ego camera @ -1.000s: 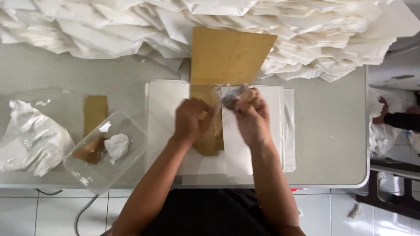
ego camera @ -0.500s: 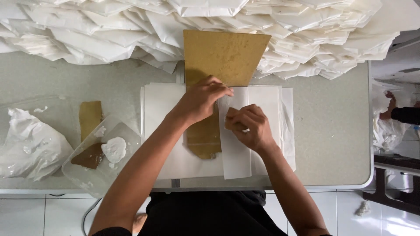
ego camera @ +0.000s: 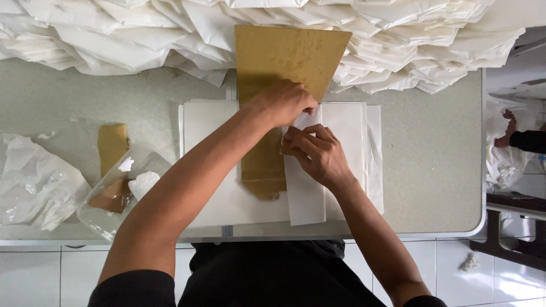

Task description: The person applies a white paste to a brown cardboard template using a small wooden block, then places white paper sheets onto the paste and folds the template to enclose them. The person repeats this process to assemble multiple paper packs.

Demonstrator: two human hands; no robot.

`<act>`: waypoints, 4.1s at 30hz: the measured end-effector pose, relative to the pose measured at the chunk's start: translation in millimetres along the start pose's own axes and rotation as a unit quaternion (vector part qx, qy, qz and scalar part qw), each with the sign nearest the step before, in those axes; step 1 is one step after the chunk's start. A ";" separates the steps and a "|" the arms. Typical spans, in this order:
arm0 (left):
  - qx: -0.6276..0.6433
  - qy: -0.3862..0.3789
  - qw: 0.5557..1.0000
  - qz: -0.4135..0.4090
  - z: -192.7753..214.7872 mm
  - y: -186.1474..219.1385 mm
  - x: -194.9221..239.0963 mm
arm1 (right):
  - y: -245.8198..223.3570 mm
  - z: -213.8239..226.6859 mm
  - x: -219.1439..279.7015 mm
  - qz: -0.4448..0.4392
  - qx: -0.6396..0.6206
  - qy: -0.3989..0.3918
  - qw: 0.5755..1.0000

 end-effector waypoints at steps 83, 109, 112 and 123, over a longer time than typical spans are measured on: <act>-0.013 -0.044 0.999 0.024 -17.9 -26.3 -29.7 | -68.3 47.5 -11.6 -0.118 0.045 -0.381 0.916; -0.014 -0.030 0.999 0.022 -22.4 -28.9 -32.2 | -58.6 33.1 -0.4 -0.134 0.081 -0.377 0.913; -0.025 -0.033 0.999 0.024 -16.8 -26.1 -29.2 | -43.6 29.8 -6.9 -0.123 0.080 -0.269 0.952; -0.027 -0.029 0.999 0.031 -20.9 -24.7 -27.3 | -56.5 34.3 9.9 -0.108 0.099 -0.289 0.946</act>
Point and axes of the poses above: each hand's wrist, its own x-axis away from the middle knuckle, its own z-axis out of the back of the hand, y = z × x, the point moved 3 cm from there along -x, towards the middle knuckle, and after that the axes turned 9 degrees about x, right-handed, at the moved point
